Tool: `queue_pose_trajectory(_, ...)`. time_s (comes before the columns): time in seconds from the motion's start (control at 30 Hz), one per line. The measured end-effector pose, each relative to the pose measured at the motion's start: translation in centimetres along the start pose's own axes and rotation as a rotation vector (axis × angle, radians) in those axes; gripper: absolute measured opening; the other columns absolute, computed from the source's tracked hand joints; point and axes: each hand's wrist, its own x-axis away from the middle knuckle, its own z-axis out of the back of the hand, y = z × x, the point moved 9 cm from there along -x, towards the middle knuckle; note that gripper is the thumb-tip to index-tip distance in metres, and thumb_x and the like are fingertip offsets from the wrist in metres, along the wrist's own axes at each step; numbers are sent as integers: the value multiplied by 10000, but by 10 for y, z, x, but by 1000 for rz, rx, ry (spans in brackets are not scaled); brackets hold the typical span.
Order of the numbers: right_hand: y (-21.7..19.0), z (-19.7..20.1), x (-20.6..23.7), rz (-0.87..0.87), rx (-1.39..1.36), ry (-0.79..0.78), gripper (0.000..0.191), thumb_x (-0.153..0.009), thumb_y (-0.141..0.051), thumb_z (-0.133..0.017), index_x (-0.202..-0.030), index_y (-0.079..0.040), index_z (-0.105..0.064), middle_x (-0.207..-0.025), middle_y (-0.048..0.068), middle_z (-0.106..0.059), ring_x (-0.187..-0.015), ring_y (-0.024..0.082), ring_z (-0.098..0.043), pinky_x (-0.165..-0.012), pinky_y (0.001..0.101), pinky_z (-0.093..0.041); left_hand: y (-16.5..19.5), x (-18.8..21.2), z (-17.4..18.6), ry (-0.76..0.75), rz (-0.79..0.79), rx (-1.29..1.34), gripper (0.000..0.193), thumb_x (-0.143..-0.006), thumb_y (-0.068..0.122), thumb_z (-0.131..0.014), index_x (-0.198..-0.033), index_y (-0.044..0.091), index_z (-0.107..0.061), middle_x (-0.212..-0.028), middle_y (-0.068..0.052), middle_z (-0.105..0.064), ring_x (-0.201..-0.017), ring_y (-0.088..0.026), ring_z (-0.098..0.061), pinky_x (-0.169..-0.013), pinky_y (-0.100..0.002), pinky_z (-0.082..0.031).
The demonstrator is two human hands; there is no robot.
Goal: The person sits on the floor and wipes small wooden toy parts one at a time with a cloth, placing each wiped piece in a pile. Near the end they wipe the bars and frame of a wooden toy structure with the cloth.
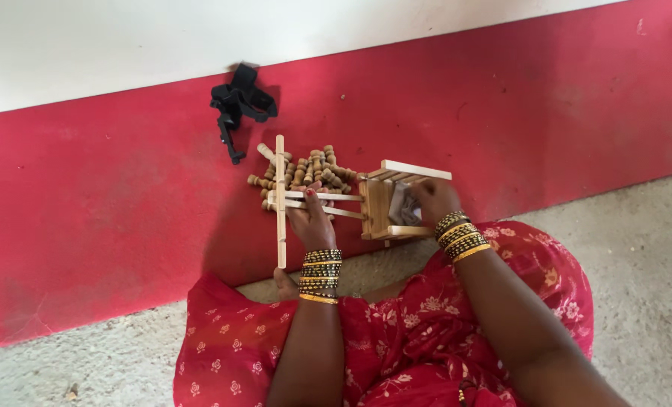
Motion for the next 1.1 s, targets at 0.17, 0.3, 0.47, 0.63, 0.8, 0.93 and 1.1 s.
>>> queue_pose_trajectory(0.17,-46,-28,23,232,316,-282,630,-712,-225,-905,-1247,-27,-640,-1133,193,-700,-1016,298,-674,-897,450,-559,2,-2,-4,-50,-61,47,285,-1054,175,-546,-1250,-3,-440,-1180,-197,-697,-957,-203,-725,-725,-320,-623)
queue_pose_trajectory(0.3,-72,-39,36,236,269,-345,328,-867,-216,-734,-1187,-145,-754,-1110,139,-752,-913,242,-753,-858,392,-625,-2,-3,-2,-39,-65,48,278,-1057,174,-549,-1253,1,-454,-1176,-200,-694,-957,-205,-717,-745,-329,-612)
queue_pose_trajectory(0.47,-49,-53,9,263,812,-315,262,-964,-228,-617,-1162,-100,-733,-1091,172,-748,-944,259,-735,-840,402,-619,6,3,-6,-60,-86,21,276,-1062,183,-550,-1236,-7,-450,-1177,-201,-700,-958,-206,-725,-735,-322,-621)
queue_pose_trajectory(0.63,-1,-30,-12,202,1244,-431,325,-974,-328,-592,-1065,-75,-776,-1144,195,-727,-1076,313,-700,-947,429,-560,7,3,-5,-28,-62,-25,311,-1057,193,-538,-1269,-20,-461,-1183,-190,-709,-956,-200,-728,-731,-312,-625)
queue_pose_trajectory(0.8,11,69,-20,-248,689,-58,375,-1059,-295,-538,-1036,-3,-773,-1005,231,-759,-930,343,-757,-807,464,-617,9,0,-2,-21,-185,-34,295,-1073,166,-558,-1241,-63,-477,-1175,-208,-717,-972,-226,-735,-840,-338,-618)
queue_pose_trajectory(0.93,-62,92,-2,301,252,413,230,-972,-140,-593,-1112,-15,-727,-980,203,-737,-831,273,-734,-650,405,-612,5,0,-1,-22,-199,-134,278,-1077,165,-533,-1251,-44,-478,-1163,-197,-722,-951,-220,-733,-835,-328,-598)
queue_pose_trajectory(1.1,-95,3,2,417,396,205,261,-1025,-294,-605,-1103,-99,-758,-959,132,-770,-805,275,-722,-701,408,-628,2,-3,2,5,-149,-119,270,-1059,177,-519,-1236,-19,-462,-1174,-183,-711,-981,-191,-711,-800,-325,-619)
